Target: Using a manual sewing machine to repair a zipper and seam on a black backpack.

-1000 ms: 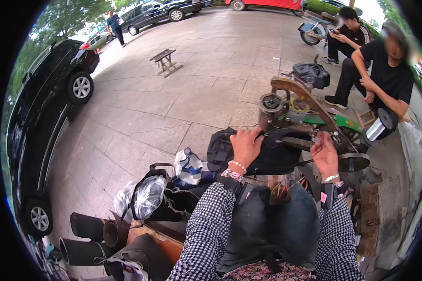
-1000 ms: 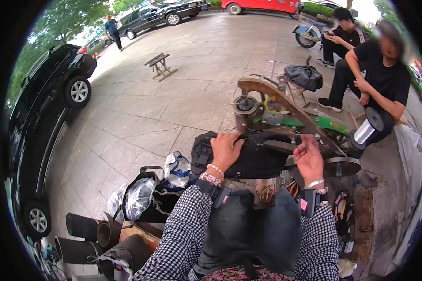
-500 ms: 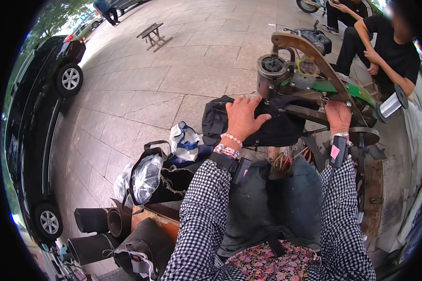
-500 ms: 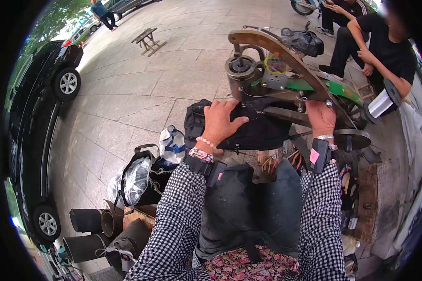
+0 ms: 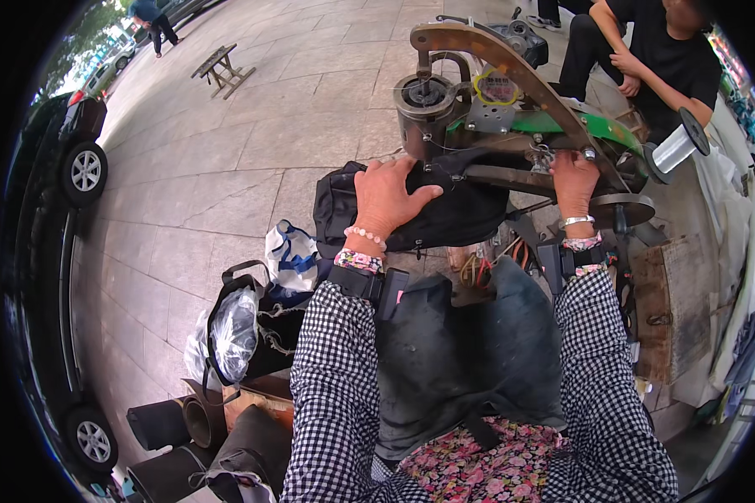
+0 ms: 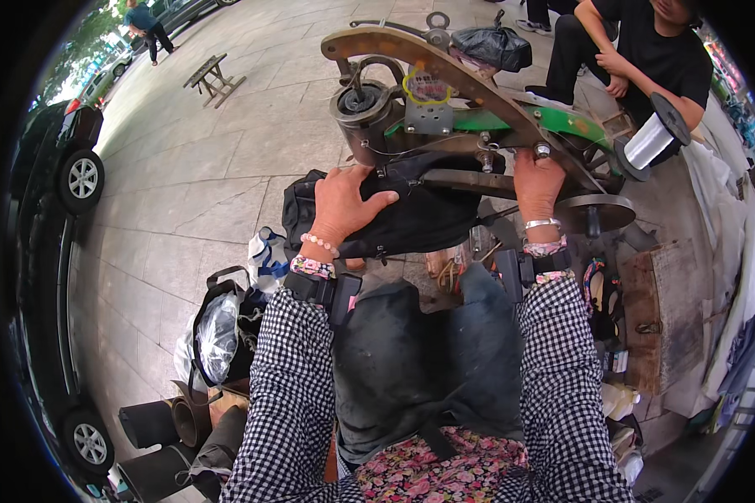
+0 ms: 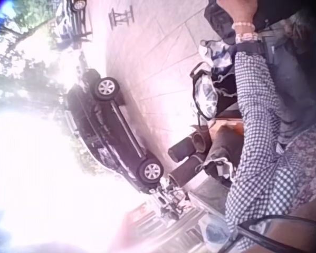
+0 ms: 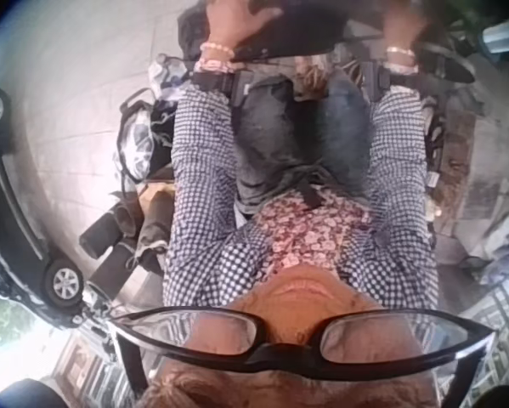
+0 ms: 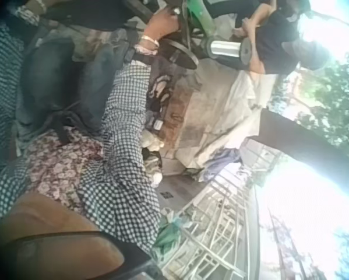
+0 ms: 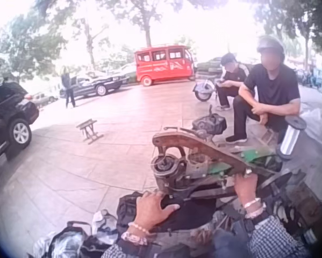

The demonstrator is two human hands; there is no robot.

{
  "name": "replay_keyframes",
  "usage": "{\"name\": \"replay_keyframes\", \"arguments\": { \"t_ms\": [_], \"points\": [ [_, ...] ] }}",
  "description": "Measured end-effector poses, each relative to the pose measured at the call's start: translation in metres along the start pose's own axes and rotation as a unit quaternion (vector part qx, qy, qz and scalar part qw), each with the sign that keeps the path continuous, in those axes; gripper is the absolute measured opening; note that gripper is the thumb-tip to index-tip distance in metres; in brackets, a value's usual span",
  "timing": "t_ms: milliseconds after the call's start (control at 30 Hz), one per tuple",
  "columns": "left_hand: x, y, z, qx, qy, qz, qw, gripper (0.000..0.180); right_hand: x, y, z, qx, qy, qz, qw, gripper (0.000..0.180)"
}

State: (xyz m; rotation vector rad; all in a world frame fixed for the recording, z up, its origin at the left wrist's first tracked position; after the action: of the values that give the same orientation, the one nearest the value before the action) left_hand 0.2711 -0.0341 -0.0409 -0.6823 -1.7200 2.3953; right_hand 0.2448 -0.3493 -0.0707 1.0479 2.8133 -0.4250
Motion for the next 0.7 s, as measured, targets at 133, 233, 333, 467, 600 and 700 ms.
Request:
{"name": "replay_keyframes", "arguments": {
  "t_ms": [133,233,333,467,600,700],
  "points": [
    [-0.006,0.002,-0.006,0.045,0.017,-0.027,0.998,0.044,0.005,-0.002,-0.041,0.219,-0.195,0.083,0.952,0.028],
    [-0.006,0.001,-0.005,0.1,0.037,-0.006,0.994,0.038,0.013,0.013,-0.057,0.366,-0.255,0.077,0.892,0.028],
    [-0.005,0.001,-0.008,0.124,0.007,0.0,0.992,0.035,0.018,0.022,-0.063,0.427,-0.267,0.051,0.862,0.027],
    [-0.002,0.0,-0.011,0.148,-0.027,-0.001,0.989,0.036,0.033,0.042,-0.074,0.41,-0.3,0.004,0.861,0.024],
    [-0.003,0.007,-0.012,0.17,-0.052,-0.018,0.984,0.037,0.038,0.069,-0.063,0.383,-0.268,0.0,0.884,0.023],
    [-0.009,0.013,-0.003,0.159,-0.051,-0.013,0.986,0.039,0.028,0.061,-0.051,0.317,-0.193,-0.004,0.929,0.023]
  ]
}}
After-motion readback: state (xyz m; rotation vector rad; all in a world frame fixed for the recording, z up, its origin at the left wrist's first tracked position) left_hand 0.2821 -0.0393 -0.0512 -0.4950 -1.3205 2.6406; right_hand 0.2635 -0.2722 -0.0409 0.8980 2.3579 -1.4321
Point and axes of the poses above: each hand's wrist, its own x-axis away from the middle knuckle, its own y-axis out of the palm, z = x × y, the point moved 9 cm from there along -x, towards the middle knuckle, and after that the axes turned 7 degrees about -x, right-handed, at the moved point
